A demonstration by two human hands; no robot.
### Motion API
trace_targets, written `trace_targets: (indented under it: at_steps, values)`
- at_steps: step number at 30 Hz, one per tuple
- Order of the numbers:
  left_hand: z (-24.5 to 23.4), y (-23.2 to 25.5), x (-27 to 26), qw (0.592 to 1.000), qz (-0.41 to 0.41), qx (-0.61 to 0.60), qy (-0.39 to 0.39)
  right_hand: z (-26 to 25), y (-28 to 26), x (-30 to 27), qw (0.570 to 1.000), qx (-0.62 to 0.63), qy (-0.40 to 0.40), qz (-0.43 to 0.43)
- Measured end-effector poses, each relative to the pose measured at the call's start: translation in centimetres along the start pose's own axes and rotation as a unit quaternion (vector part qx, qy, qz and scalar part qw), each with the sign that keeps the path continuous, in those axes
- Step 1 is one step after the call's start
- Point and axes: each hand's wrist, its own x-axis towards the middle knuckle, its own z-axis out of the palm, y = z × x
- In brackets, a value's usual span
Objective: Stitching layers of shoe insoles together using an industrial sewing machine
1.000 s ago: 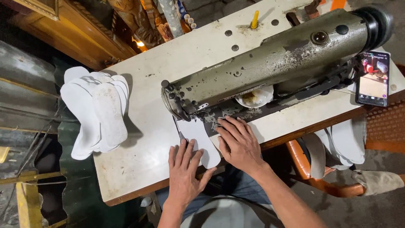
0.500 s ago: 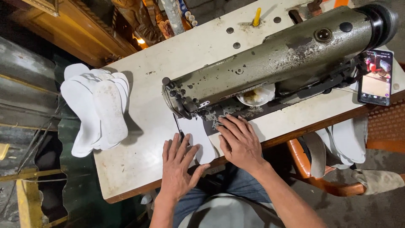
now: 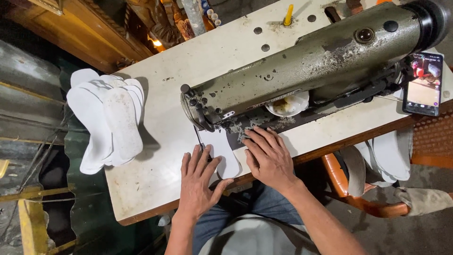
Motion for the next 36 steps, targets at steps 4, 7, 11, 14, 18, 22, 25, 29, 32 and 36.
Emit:
trace_targets:
  at_steps: [4, 7, 11, 14, 18, 22, 25, 29, 32, 36]
  values:
    - [-0.2, 0.0, 0.2, 1.0, -0.002, -0.004, -0.006, 0.1, 0.1, -0.1, 1.0, -0.003, -0.004, -0.001]
    - [-0.1, -0.1, 0.3, 1.0, -0.004, 0.0, -0.003, 0.1, 0.0, -0.2, 1.0, 0.003, -0.009, 0.003]
    - [0.1, -0.4, 0.4, 1.0, -0.006, -0.005, -0.009, 0.1, 0.1, -0.2, 1.0, 0.0, -0.005, 0.002]
    - [0.0, -0.5, 0.6, 1.0, -0.007, -0.002, -0.012, -0.1, 0.1, -0.1, 1.0, 0.002, -0.008, -0.002]
    - [0.0, -0.8, 0.7, 1.0, 0.005, -0.001, -0.005, -0.2, 0.2, -0.2, 1.0, 0.008, -0.012, -0.009]
    - [0.2, -0.8, 0.8, 1.0, 0.004, 0.006, -0.002, -0.2, 0.2, -0.2, 1.0, 0.01, -0.011, -0.009]
    - [0.3, -1.0, 0.8, 1.0, 0.002, 0.0, -0.001, -0.2, 0.3, -0.3, 1.0, 0.012, -0.014, -0.009]
    - [0.4, -1.2, 0.9, 1.0, -0.005, 0.001, -0.012, -0.2, 0.2, -0.3, 1.0, 0.012, -0.012, -0.008]
    - [0.4, -1.3, 1.1, 1.0, -0.006, -0.001, -0.017, -0.2, 0.3, -0.3, 1.0, 0.009, -0.012, -0.007]
    - [0.2, -1.2, 1.5, 0.999, -0.018, -0.012, -0.028, 0.1, 0.5, -0.6, 1.0, 0.015, -0.01, -0.005]
